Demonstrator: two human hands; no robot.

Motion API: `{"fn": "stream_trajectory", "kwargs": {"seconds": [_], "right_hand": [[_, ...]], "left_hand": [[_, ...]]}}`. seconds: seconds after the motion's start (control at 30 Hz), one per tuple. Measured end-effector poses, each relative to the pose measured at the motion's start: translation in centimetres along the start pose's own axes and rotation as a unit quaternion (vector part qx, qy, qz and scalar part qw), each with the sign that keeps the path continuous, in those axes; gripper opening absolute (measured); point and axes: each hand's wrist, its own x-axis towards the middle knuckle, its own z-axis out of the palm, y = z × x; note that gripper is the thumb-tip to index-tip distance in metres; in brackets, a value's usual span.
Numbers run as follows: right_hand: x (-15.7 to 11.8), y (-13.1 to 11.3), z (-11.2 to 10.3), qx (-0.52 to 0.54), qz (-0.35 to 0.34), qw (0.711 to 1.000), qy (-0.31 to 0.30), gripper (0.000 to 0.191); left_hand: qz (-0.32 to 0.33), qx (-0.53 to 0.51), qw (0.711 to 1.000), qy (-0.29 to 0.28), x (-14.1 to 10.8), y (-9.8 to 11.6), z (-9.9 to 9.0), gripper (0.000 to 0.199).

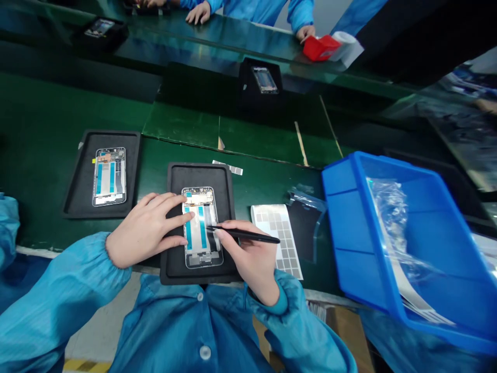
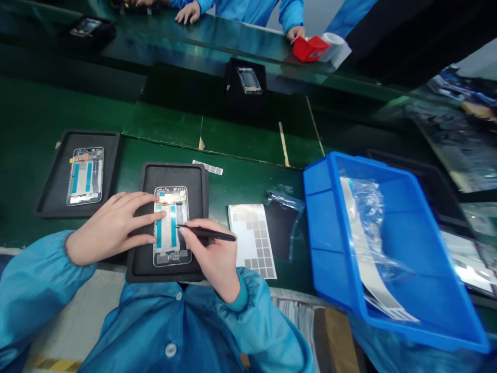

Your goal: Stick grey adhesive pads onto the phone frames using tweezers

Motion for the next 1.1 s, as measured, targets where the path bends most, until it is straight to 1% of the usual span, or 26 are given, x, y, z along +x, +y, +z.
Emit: {"fn": "stream_trajectory", "kwargs": {"seconds": [0.17,0.23,0.3,0.33,0.37,0.4,0.43,0.47,0.5,0.57,0.6,0.63,0.67,0.77,0.8,0.87,0.93,0.97,1.03,1.1], "right_hand": [[0.0,0.2,0.2,0.01,0.0,1.0,0.007,0.006],[0.0,0.2,0.2,0.012,0.0,1.0,0.007,0.007],[-0.1,0.4,0.1,0.023,0.0,1.0,0.017,0.006],[-0.3,0.5,0.1,0.032,-0.001,0.999,0.027,0.006],[-0.5,0.7,0.0,0.042,-0.002,0.998,0.043,0.005],[-0.8,1.0,-0.1,0.053,-0.004,0.997,0.064,0.005],[-1.2,1.3,-0.1,0.064,-0.005,0.994,0.087,0.006],[-1.6,1.6,-0.2,0.077,-0.003,0.991,0.107,0.006],[-2.0,1.9,-0.2,0.09,0.003,0.989,0.119,0.007],[-2.8,2.5,-0.2,0.119,0.024,0.984,0.127,0.008],[-3.1,2.6,-0.1,0.135,0.036,0.982,0.126,0.009],[-3.4,2.8,0.0,0.149,0.046,0.98,0.126,0.01],[-3.6,2.8,0.1,0.162,0.053,0.977,0.129,0.011],[-3.5,2.4,0.8,0.189,0.069,0.969,0.146,0.014],[-3.2,2.2,1.1,0.196,0.071,0.966,0.151,0.015],[-2.7,1.6,2.0,0.216,0.063,0.961,0.159,0.015],[-2.3,0.9,2.8,0.248,0.041,0.955,0.158,0.014],[-2.2,0.7,3.1,0.268,0.029,0.951,0.152,0.013],[-2.4,0.4,3.0,0.304,0.009,0.944,0.127,0.013],[-3.1,0.6,2.1,0.316,-0.002,0.944,0.089,0.014]], "left_hand": [[-0.031,-0.02,0.999,0.012,0.8,0.2,0.2,0.058],[-0.029,-0.012,0.999,0.016,0.9,0.3,0.3,0.058],[-0.012,-0.002,0.999,0.038,0.5,0.5,0.6,0.046],[-0.009,0.008,0.998,0.063,0.1,0.8,0.8,0.036],[-0.019,0.021,0.994,0.101,-0.4,1.3,1.1,0.028],[-0.046,0.031,0.988,0.145,-1.0,1.8,1.4,0.023],[-0.09,0.037,0.978,0.183,-1.6,2.5,1.8,0.024],[-0.142,0.033,0.968,0.206,-2.2,3.2,2.1,0.031],[-0.194,0.016,0.958,0.209,-2.6,3.9,2.4,0.04],[-0.274,-0.039,0.945,0.176,-3.2,5.0,3.0,0.056],[-0.299,-0.068,0.939,0.157,-3.3,5.5,3.2,0.059],[-0.318,-0.096,0.931,0.152,-3.2,5.8,3.4,0.058],[-0.333,-0.121,0.921,0.16,-3.2,5.9,3.5,0.057],[-0.362,-0.207,0.884,0.213,-2.7,5.8,3.4,0.051],[-0.364,-0.251,0.866,0.231,-2.7,5.6,3.2,0.05],[-0.371,-0.348,0.823,0.254,-2.6,5.0,2.4,0.051],[-0.391,-0.419,0.776,0.264,-2.9,3.6,1.3,0.056],[-0.406,-0.431,0.759,0.269,-3.1,2.6,0.6,0.059],[-0.435,-0.407,0.749,0.291,-3.6,-0.3,-1.0,0.061],[-0.454,-0.334,0.758,0.329,-4.3,-3.7,-2.7,0.062]]}}
